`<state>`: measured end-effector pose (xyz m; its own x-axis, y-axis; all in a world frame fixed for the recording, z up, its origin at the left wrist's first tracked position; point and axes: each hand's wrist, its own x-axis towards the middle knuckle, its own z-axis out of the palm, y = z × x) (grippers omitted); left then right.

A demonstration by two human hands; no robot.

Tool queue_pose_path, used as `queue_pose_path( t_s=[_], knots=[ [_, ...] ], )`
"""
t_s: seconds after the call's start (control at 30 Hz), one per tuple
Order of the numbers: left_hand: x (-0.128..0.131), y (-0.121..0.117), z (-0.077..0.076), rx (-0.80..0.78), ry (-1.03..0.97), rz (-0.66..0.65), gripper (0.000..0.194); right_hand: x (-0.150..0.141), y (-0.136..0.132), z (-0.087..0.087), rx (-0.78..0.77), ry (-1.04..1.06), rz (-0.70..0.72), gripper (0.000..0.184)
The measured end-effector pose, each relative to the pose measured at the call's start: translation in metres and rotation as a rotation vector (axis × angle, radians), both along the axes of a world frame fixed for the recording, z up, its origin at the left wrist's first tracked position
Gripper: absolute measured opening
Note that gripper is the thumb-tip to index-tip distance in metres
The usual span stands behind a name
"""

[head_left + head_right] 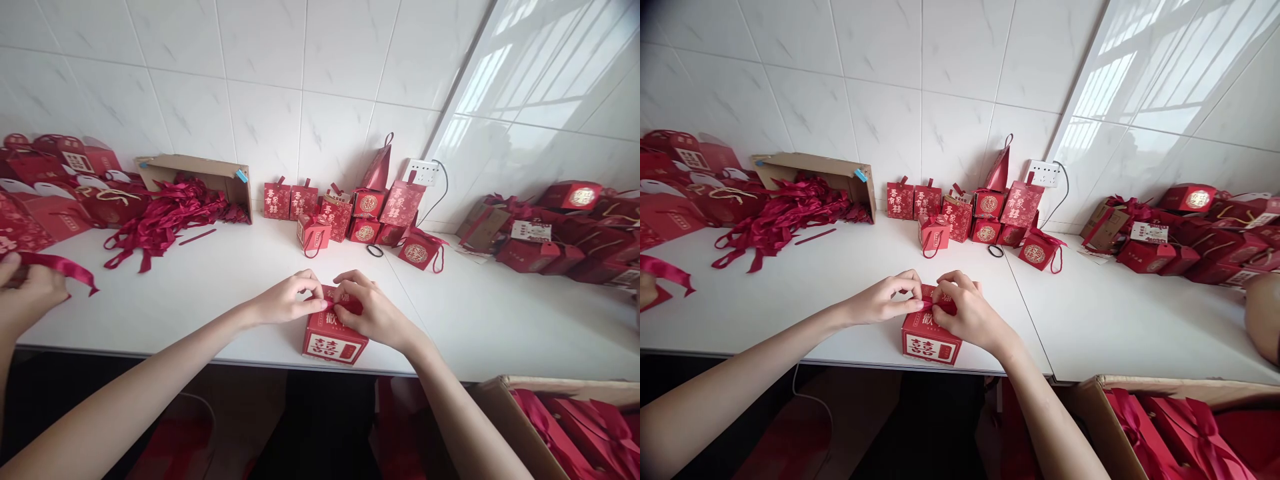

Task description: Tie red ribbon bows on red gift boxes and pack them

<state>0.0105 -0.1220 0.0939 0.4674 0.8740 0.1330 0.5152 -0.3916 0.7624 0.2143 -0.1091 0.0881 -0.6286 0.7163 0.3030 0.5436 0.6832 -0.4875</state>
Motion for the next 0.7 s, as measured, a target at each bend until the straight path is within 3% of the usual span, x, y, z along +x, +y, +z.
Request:
queue_pose_path(
  t_s=[0.17, 0.3, 0.4, 0.53, 0.7],
  knots=[
    [-0.001, -0.001, 0.0, 0.001, 0.009, 0.014, 0.026, 0.005, 0.002, 0.001, -0.054, 0.054, 0.032, 0.004],
    [0.005, -0.004, -0.003, 0.037, 0.059, 0.056, 0.034, 0.0, 0.013, 0.005, -0.048, 0.19, 0.005, 0.014],
    [0.01, -0.005, -0.006, 0.101, 0.103, 0.116, 0.036, -0.011, 0.027, 0.011, -0.014, 0.075, -0.049, 0.014],
    [0.015, -0.008, -0.012, 0.253, 0.183, 0.188, 0.018, -0.022, 0.044, 0.023, -0.075, -0.167, 0.096, 0.013],
    [0.019, -0.016, -0.013, 0.452, 0.238, 0.229, 0.006, -0.028, 0.058, 0.033, -0.253, -0.257, 0.34, 0.016]
  ],
)
